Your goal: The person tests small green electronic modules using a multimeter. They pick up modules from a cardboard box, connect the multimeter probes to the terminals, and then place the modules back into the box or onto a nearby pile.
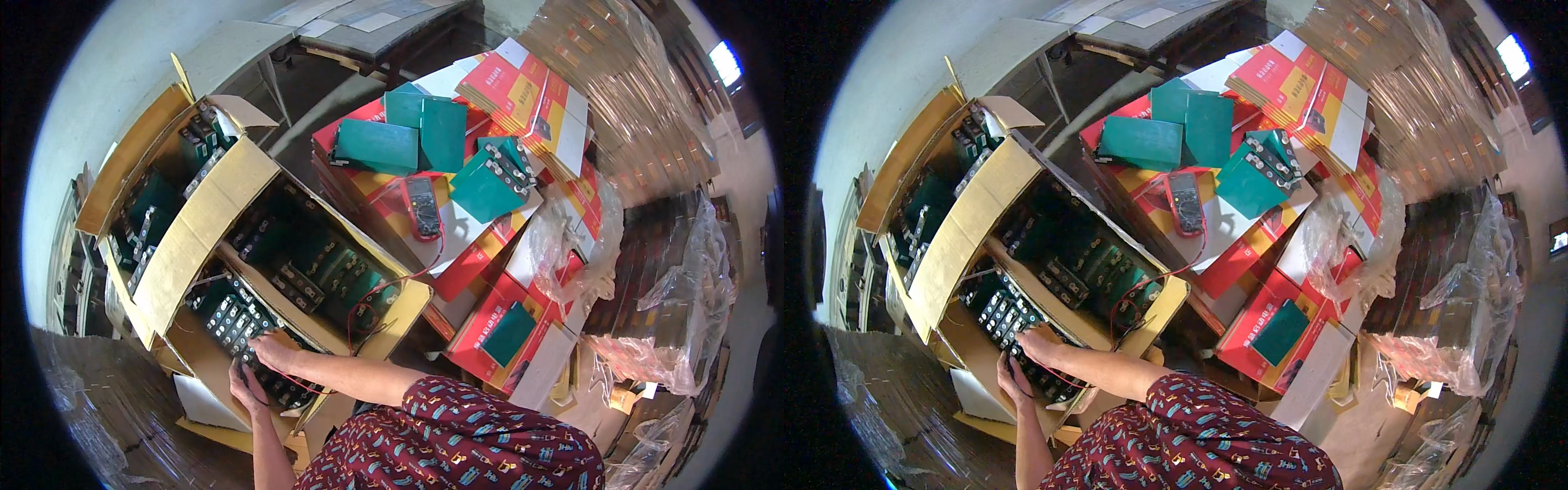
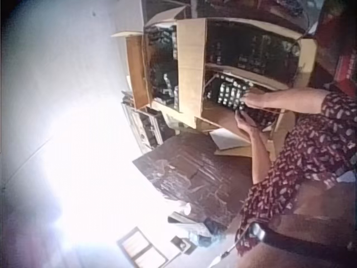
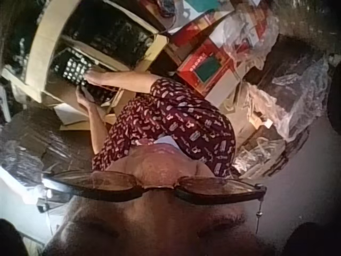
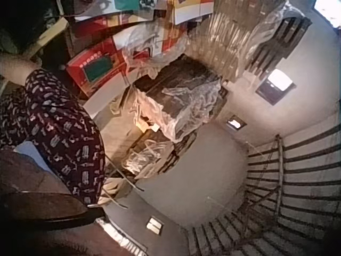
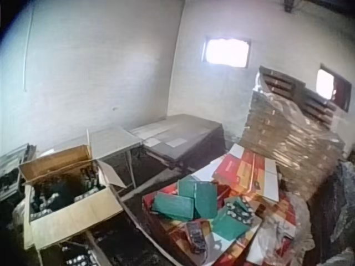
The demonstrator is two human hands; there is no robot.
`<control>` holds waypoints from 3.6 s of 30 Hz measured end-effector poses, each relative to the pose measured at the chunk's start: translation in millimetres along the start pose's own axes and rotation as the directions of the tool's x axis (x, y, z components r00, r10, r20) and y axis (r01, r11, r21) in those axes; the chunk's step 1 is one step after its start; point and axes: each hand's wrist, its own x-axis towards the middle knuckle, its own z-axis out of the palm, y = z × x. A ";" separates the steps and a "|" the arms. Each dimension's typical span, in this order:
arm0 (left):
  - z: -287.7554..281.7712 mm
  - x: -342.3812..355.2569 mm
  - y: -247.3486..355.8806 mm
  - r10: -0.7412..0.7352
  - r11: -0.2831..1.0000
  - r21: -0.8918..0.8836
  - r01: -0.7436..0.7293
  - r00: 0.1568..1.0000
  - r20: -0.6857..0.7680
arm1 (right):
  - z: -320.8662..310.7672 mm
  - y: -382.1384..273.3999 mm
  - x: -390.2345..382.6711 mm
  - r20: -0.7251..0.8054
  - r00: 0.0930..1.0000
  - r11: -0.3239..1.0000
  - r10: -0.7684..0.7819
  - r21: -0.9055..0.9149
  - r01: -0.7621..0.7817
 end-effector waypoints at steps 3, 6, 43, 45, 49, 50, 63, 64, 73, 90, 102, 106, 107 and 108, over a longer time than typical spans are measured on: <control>0.9 0.9 7.3 0.008 1.000 0.014 -0.008 1.000 0.006 | -3.0 0.5 1.7 0.067 0.996 0.995 0.065 0.071 -0.070; 0.9 -0.8 4.6 -0.004 1.000 0.025 0.004 1.000 -0.007 | -10.8 -6.9 2.0 0.166 0.972 0.966 0.164 0.174 -0.193; -18.1 3.7 11.9 -0.051 0.984 0.169 0.058 0.998 -0.045 | -38.9 -13.5 -0.8 0.125 0.991 0.996 -0.048 0.080 0.038; -17.7 6.2 16.6 -0.110 0.983 0.148 0.111 0.994 -0.018 | -48.1 -17.9 -1.2 0.109 0.992 0.997 -0.070 0.042 0.065; -11.3 15.2 8.7 0.028 0.997 0.078 -0.019 0.993 -0.113 | -44.4 -12.0 8.4 0.134 0.991 0.996 0.000 0.086 -0.011; -9.9 18.0 5.0 0.065 0.995 0.081 -0.054 0.988 -0.143 | -41.8 -12.0 10.3 0.096 0.995 0.994 -0.041 0.105 0.030; -0.1 26.4 -1.4 0.057 0.994 0.102 -0.044 0.990 -0.130 | -22.1 3.1 19.2 -0.002 0.989 0.984 -0.150 0.091 0.150; 2.0 26.6 -3.6 0.143 0.983 0.139 -0.119 0.974 -0.176 | -21.4 3.6 19.6 0.005 0.991 0.984 -0.134 0.116 0.133; -4.8 23.8 1.5 -0.022 0.994 0.103 0.032 0.995 -0.095 | -28.6 -6.3 17.0 0.059 0.993 0.990 -0.102 0.101 0.096; 18.1 27.8 -40.9 -0.088 0.992 -0.099 0.082 0.995 -0.050 | 28.6 33.8 22.1 -0.182 0.954 0.971 -0.237 -0.087 0.225; 5.0 31.0 -8.0 -0.014 0.998 -0.062 0.012 0.999 -0.030 | 77.2 41.6 30.4 0.365 0.860 0.287 0.356 0.833 -0.473; 1.6 34.5 -3.6 -0.019 0.999 0.044 0.018 1.000 0.017 | 82.5 41.6 33.3 0.367 0.861 0.125 0.353 0.893 -0.431; 2.0 36.5 -3.9 -0.024 0.996 0.089 0.021 0.999 0.033 | 87.6 41.8 35.0 0.329 0.865 0.142 0.379 0.903 -0.406; 1.3 35.6 -4.9 -0.015 0.997 0.078 0.013 1.000 0.026 | 89.6 36.7 36.2 0.298 0.866 0.161 0.401 0.908 -0.387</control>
